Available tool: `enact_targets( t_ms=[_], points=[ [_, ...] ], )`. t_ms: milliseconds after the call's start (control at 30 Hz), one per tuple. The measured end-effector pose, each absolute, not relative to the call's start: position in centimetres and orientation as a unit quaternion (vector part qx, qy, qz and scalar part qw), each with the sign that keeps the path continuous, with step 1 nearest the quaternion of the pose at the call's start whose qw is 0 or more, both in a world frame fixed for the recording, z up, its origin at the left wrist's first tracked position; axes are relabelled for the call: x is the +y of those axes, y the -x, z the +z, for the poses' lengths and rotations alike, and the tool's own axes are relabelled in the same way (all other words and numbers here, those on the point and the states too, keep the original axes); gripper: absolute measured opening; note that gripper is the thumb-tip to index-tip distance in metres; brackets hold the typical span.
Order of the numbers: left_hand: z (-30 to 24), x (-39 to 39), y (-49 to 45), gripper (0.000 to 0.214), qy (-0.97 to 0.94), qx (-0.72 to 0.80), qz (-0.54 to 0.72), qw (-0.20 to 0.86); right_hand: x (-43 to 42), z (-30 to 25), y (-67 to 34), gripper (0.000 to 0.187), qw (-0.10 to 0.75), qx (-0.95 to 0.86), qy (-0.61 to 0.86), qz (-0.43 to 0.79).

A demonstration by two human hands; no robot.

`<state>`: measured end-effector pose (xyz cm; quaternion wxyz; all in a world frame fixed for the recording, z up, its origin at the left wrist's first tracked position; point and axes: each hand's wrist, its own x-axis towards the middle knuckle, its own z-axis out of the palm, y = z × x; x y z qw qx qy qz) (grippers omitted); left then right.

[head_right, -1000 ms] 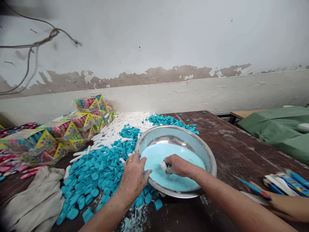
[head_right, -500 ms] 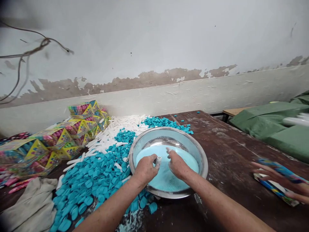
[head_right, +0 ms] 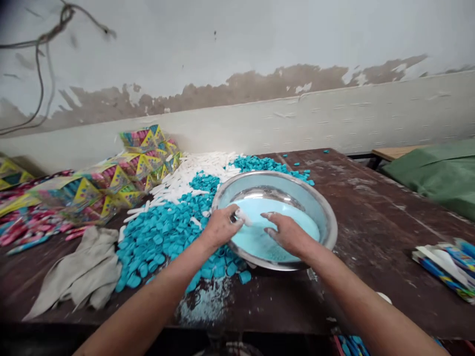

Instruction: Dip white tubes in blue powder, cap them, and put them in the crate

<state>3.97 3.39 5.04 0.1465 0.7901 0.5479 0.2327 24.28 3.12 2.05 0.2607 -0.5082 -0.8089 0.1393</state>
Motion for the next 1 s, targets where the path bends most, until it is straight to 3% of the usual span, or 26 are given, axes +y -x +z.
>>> enact_targets(
  t_ms=[133,233,333,467,700,833,1000],
  points=[
    [5.3,1.6,2.2,0.011,-0.698,0.523,0.378,0.310,-1.7,3.8,-23.0,0.022,0.379,-0.780,0.491,0.083],
    [4.2,-1.0,6.9,0.018,-0.599,0.508,0.441,0.434,-5.5,3.6,-20.5,0.016,0.404,-0.821,0.387,0.114],
    [2.1,-4.0,10.6,0.025,-0.499,0.505,0.479,0.517,-7.0,1.3,-17.0,0.018,0.359,-0.854,0.334,0.171],
    [-1.0,-7.4,13.1,0.028,-0.424,0.481,0.489,0.591,-5.6,-2.1,-13.1,0.025,0.253,-0.867,0.381,0.198],
    [-4.3,-10.3,14.1,0.026,-0.387,0.449,0.501,0.631,-3.4,-3.8,-8.9,0.024,0.128,-0.887,0.435,0.084],
    [-5.1,-10.7,15.4,0.038,-0.378,0.461,0.532,0.602,-3.7,-3.9,-6.6,0.021,0.091,-0.908,0.404,0.061],
    [-6.1,-10.1,16.8,0.034,-0.353,0.489,0.569,0.559,-3.5,-3.9,-4.3,0.029,0.038,-0.928,0.371,0.016]
  ],
)
